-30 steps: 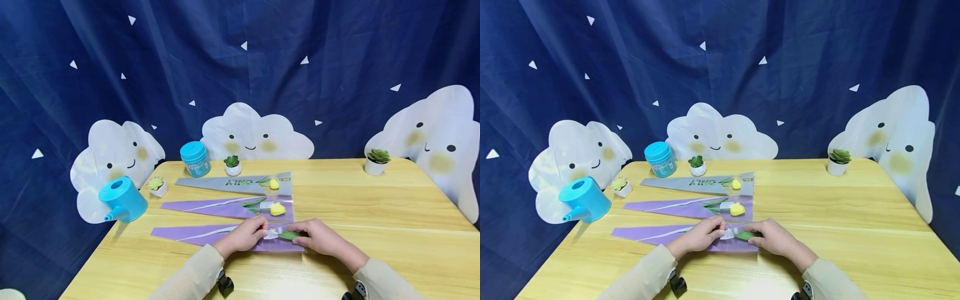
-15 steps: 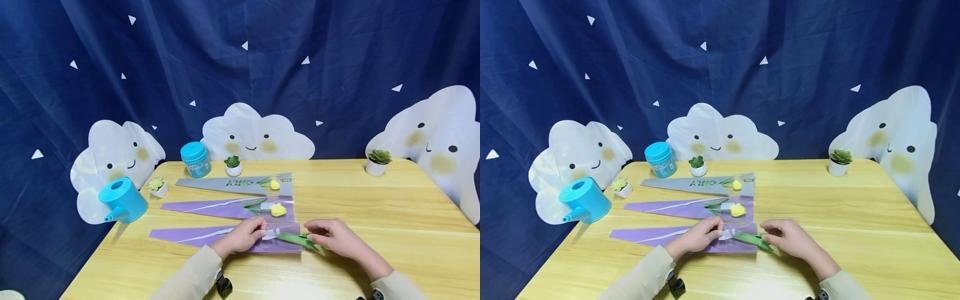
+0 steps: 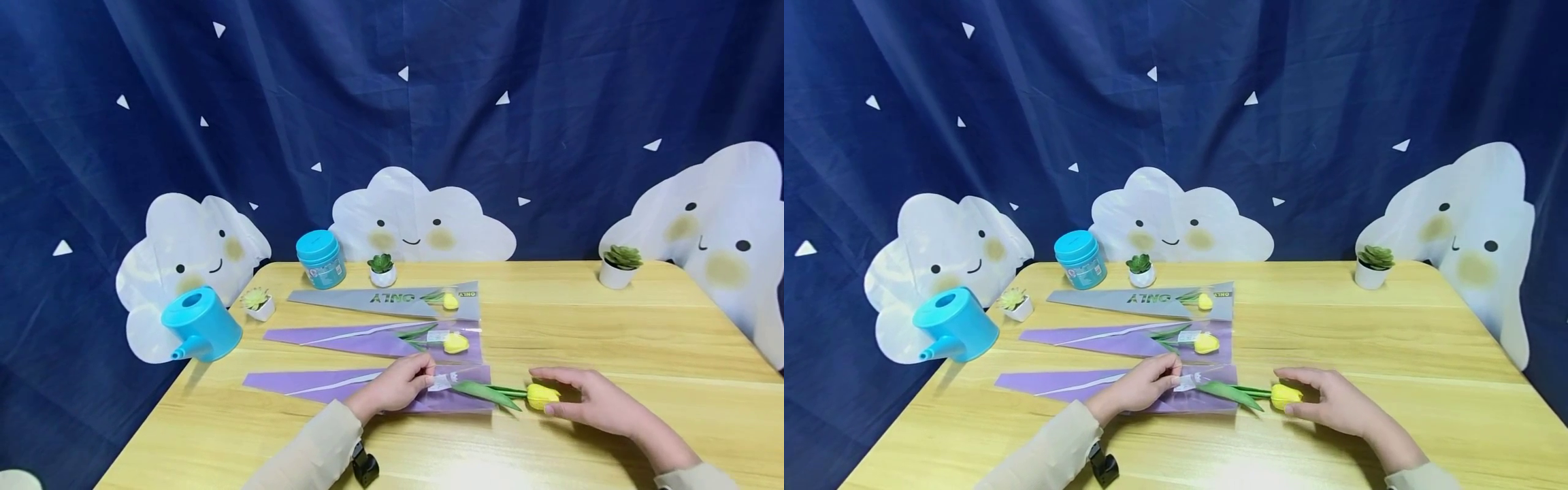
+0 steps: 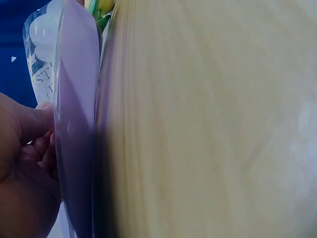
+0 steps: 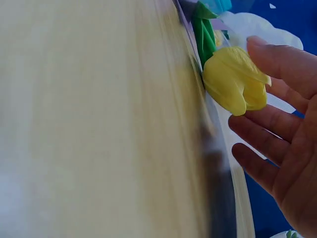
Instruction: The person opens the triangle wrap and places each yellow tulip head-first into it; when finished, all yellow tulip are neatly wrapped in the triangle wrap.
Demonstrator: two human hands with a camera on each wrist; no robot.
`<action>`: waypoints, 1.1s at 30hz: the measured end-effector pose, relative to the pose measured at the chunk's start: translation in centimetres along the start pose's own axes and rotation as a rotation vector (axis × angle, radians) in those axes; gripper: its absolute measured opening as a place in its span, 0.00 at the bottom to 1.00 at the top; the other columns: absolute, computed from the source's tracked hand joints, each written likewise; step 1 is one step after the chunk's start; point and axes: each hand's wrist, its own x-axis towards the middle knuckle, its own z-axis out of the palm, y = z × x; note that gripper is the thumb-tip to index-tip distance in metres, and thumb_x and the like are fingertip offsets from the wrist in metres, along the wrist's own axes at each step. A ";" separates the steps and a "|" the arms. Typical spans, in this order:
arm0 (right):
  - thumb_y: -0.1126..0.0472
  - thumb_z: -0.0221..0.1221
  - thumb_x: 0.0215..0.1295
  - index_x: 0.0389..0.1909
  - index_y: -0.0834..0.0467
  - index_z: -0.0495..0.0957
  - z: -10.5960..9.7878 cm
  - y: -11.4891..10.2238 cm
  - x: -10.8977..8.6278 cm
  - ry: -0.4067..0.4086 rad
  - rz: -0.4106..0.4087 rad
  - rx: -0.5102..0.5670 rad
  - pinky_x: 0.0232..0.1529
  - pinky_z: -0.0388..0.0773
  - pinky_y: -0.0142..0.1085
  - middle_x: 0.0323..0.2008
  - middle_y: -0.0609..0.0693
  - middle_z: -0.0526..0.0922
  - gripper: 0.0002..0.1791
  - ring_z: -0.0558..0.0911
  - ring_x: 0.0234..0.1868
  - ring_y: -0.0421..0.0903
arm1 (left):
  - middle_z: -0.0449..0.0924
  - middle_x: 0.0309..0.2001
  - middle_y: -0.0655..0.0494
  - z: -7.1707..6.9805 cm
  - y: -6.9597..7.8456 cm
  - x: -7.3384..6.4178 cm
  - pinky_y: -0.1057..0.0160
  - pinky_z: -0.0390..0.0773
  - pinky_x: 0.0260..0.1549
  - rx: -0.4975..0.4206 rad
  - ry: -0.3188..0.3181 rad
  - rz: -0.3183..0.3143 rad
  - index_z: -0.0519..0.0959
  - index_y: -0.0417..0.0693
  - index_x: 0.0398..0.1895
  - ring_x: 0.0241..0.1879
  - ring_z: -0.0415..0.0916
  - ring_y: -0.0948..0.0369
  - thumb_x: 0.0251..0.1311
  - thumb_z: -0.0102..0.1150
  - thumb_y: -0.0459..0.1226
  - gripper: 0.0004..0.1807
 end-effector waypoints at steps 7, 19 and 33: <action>0.56 0.64 0.56 0.60 0.59 0.69 0.4 0.5 -0.2 -0.064 -0.094 0.089 0.49 0.67 0.21 0.54 0.57 0.76 0.31 0.69 0.55 0.27 | 0.63 0.25 0.63 -0.1 0.1 -0.1 0.70 0.65 0.33 0.002 0.001 -0.004 0.66 0.50 0.27 0.30 0.64 0.67 0.62 0.51 0.32 0.08; 0.59 0.60 0.60 0.55 0.61 0.74 0.2 0.2 0.1 -0.060 0.011 0.113 0.39 0.73 0.25 0.48 0.60 0.79 0.22 0.72 0.46 0.26 | 0.64 0.25 0.63 -0.1 0.3 -0.1 0.70 0.65 0.32 -0.005 -0.021 -0.003 0.66 0.50 0.28 0.28 0.64 0.67 0.64 0.50 0.33 0.07; 0.63 0.60 0.60 0.52 0.66 0.75 1.1 -0.5 1.0 -0.007 -0.012 0.204 0.39 0.75 0.26 0.46 0.64 0.79 0.20 0.75 0.44 0.28 | 0.64 0.27 0.64 0.0 0.9 0.0 0.71 0.66 0.34 0.053 -0.039 0.033 0.66 0.52 0.26 0.31 0.65 0.67 0.63 0.51 0.34 0.09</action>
